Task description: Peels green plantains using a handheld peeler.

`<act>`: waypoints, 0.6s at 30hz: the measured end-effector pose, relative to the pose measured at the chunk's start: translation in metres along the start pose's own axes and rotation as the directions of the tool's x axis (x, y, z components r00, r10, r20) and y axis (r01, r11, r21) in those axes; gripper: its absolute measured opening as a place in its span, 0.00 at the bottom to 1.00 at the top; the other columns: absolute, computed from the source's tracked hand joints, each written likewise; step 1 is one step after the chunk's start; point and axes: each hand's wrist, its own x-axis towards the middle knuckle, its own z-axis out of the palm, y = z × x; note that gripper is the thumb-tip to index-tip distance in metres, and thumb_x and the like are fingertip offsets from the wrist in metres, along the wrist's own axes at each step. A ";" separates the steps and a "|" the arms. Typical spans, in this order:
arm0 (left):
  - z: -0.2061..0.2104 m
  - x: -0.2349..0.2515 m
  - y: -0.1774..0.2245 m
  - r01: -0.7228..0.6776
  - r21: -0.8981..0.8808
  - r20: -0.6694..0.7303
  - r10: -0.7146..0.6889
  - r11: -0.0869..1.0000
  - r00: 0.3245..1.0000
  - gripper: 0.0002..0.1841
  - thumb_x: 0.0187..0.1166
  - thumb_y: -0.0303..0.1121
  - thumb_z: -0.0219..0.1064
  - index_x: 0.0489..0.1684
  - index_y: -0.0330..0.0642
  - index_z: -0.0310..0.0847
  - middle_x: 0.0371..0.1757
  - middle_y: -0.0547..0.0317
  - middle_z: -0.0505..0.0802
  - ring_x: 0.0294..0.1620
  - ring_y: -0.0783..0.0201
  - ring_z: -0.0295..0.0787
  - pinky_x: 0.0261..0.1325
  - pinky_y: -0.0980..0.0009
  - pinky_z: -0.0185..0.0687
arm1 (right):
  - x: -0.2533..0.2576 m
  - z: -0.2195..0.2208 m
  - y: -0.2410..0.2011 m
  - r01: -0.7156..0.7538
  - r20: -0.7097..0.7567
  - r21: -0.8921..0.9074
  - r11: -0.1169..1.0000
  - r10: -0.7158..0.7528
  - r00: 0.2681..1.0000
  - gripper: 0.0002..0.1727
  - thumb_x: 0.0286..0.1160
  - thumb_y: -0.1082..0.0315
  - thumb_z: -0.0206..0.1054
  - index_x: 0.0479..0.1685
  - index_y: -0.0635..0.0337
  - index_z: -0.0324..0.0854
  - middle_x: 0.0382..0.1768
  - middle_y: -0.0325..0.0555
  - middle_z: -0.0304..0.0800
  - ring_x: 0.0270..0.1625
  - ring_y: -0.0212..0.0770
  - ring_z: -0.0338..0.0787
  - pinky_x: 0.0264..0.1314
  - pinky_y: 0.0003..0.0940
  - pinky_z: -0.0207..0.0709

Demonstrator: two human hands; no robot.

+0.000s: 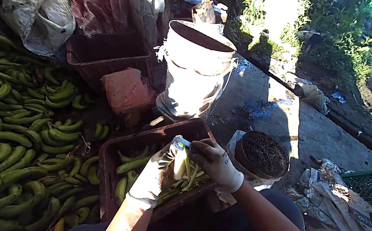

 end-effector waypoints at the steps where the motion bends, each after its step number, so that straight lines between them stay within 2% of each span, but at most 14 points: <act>1: 0.000 -0.001 0.003 0.025 0.049 0.066 -0.029 0.998 0.997 0.22 0.87 0.43 0.61 0.74 0.43 0.75 0.51 0.55 0.91 0.48 0.66 0.91 0.53 0.67 0.90 | 0.005 -0.006 0.004 -0.086 0.043 0.019 0.996 0.085 0.995 0.22 0.83 0.47 0.66 0.64 0.49 0.90 0.57 0.42 0.91 0.61 0.35 0.88 0.66 0.38 0.84; 3: 0.002 -0.004 0.006 0.061 0.081 0.164 -0.073 0.995 0.984 0.32 0.81 0.47 0.67 0.84 0.46 0.68 0.55 0.53 0.91 0.48 0.63 0.91 0.51 0.66 0.91 | 0.016 -0.017 0.018 -0.301 0.171 -0.011 0.954 0.298 0.939 0.23 0.86 0.43 0.59 0.61 0.46 0.91 0.58 0.37 0.94 0.63 0.33 0.89 0.70 0.42 0.81; 4: 0.003 -0.006 0.007 0.054 0.077 0.193 -0.068 0.996 0.979 0.32 0.82 0.47 0.65 0.85 0.46 0.66 0.56 0.53 0.91 0.48 0.63 0.91 0.51 0.66 0.90 | 0.019 -0.021 0.027 -0.386 0.198 -0.022 0.922 0.383 0.902 0.24 0.86 0.42 0.57 0.60 0.45 0.92 0.56 0.36 0.94 0.61 0.33 0.89 0.70 0.44 0.80; 6: 0.001 -0.004 0.004 0.007 0.004 0.201 -0.008 1.000 0.980 0.31 0.83 0.48 0.66 0.83 0.45 0.69 0.53 0.51 0.91 0.46 0.61 0.91 0.50 0.64 0.90 | 0.017 -0.024 0.037 -0.465 0.133 0.027 0.885 0.458 0.879 0.24 0.84 0.39 0.59 0.56 0.43 0.92 0.50 0.34 0.95 0.55 0.31 0.91 0.65 0.43 0.83; 7: 0.001 -0.001 0.003 -0.012 -0.036 0.141 0.017 0.999 0.990 0.27 0.84 0.44 0.65 0.79 0.44 0.72 0.51 0.50 0.91 0.45 0.60 0.91 0.49 0.62 0.91 | 0.016 -0.025 0.033 -0.447 0.077 0.047 0.893 0.443 0.893 0.23 0.82 0.39 0.61 0.57 0.43 0.92 0.50 0.33 0.95 0.55 0.30 0.91 0.63 0.41 0.84; 9: -0.002 0.005 0.001 -0.051 -0.147 -0.013 0.050 0.988 0.999 0.17 0.90 0.36 0.56 0.71 0.40 0.76 0.50 0.49 0.90 0.47 0.58 0.90 0.53 0.59 0.89 | 0.011 -0.026 0.019 -0.312 -0.015 0.020 0.950 0.312 0.950 0.24 0.81 0.41 0.64 0.62 0.47 0.89 0.55 0.37 0.92 0.58 0.31 0.89 0.64 0.38 0.84; 11: -0.007 0.008 0.001 -0.090 -0.277 -0.118 0.059 0.957 0.991 0.17 0.93 0.35 0.46 0.67 0.40 0.76 0.53 0.48 0.90 0.52 0.58 0.90 0.56 0.60 0.90 | 0.001 -0.021 0.007 -0.139 -0.037 -0.014 0.990 0.139 0.990 0.25 0.80 0.45 0.68 0.67 0.50 0.88 0.60 0.42 0.89 0.63 0.36 0.88 0.67 0.39 0.84; 14: -0.012 0.012 0.003 -0.078 -0.488 -0.125 0.019 0.870 0.992 0.21 0.95 0.41 0.39 0.64 0.42 0.77 0.52 0.48 0.91 0.53 0.56 0.92 0.56 0.58 0.91 | -0.013 -0.008 -0.001 0.084 0.005 -0.082 0.993 -0.084 0.996 0.25 0.76 0.46 0.73 0.68 0.47 0.87 0.63 0.46 0.89 0.66 0.42 0.87 0.71 0.46 0.82; 16: -0.010 0.012 0.002 -0.064 -0.488 -0.127 0.002 0.871 0.992 0.21 0.95 0.42 0.39 0.62 0.40 0.77 0.48 0.50 0.91 0.48 0.59 0.92 0.51 0.61 0.91 | -0.017 0.001 -0.003 0.162 0.024 -0.117 0.980 -0.161 0.987 0.24 0.76 0.46 0.73 0.67 0.45 0.87 0.62 0.45 0.90 0.65 0.43 0.87 0.69 0.47 0.82; 18: -0.007 0.007 -0.002 -0.032 -0.405 -0.053 0.011 0.914 0.999 0.18 0.94 0.37 0.43 0.57 0.40 0.81 0.47 0.51 0.91 0.47 0.62 0.91 0.51 0.65 0.90 | -0.015 0.005 -0.004 0.169 0.006 -0.090 0.982 -0.169 0.986 0.23 0.77 0.47 0.72 0.68 0.45 0.88 0.61 0.45 0.90 0.64 0.42 0.87 0.68 0.45 0.82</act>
